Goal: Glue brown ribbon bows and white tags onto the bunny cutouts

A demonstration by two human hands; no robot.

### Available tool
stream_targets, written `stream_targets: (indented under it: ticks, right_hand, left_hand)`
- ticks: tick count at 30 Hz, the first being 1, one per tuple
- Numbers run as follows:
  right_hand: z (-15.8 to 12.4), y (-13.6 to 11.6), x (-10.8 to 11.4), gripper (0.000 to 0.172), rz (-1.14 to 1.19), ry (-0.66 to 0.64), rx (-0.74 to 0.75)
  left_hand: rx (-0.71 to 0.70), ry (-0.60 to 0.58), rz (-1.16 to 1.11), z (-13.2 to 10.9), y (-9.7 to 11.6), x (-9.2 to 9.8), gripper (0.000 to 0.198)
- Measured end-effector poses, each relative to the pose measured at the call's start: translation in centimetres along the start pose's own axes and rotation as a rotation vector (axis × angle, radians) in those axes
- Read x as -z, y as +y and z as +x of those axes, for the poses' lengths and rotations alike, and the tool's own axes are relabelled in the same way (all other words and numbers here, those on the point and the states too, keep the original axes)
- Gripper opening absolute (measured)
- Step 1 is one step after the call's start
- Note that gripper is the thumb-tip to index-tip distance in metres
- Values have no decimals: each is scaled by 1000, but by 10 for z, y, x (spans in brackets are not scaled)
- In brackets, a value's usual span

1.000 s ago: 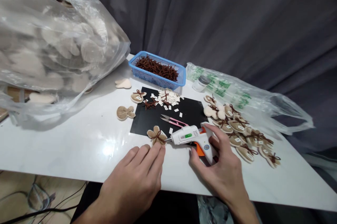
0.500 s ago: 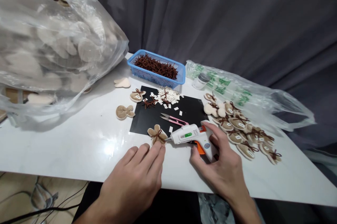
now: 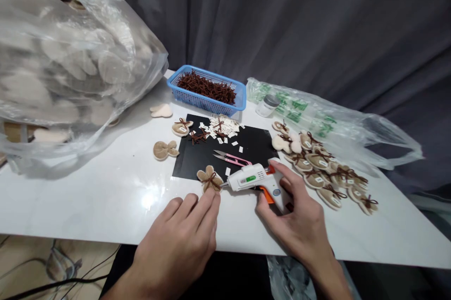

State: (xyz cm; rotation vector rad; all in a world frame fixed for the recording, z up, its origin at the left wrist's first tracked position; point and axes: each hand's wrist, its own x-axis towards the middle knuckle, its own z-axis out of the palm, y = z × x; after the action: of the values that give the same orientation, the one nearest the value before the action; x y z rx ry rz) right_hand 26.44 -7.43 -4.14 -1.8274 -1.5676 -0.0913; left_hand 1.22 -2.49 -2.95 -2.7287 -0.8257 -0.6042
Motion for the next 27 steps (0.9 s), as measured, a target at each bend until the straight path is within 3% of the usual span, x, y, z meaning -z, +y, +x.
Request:
stream_targets:
  ticks: [27]
  right_hand:
    - [-1,1,2,57,-19,34,6]
  left_hand:
    - [4,6,-10,2,-1,-1,42]
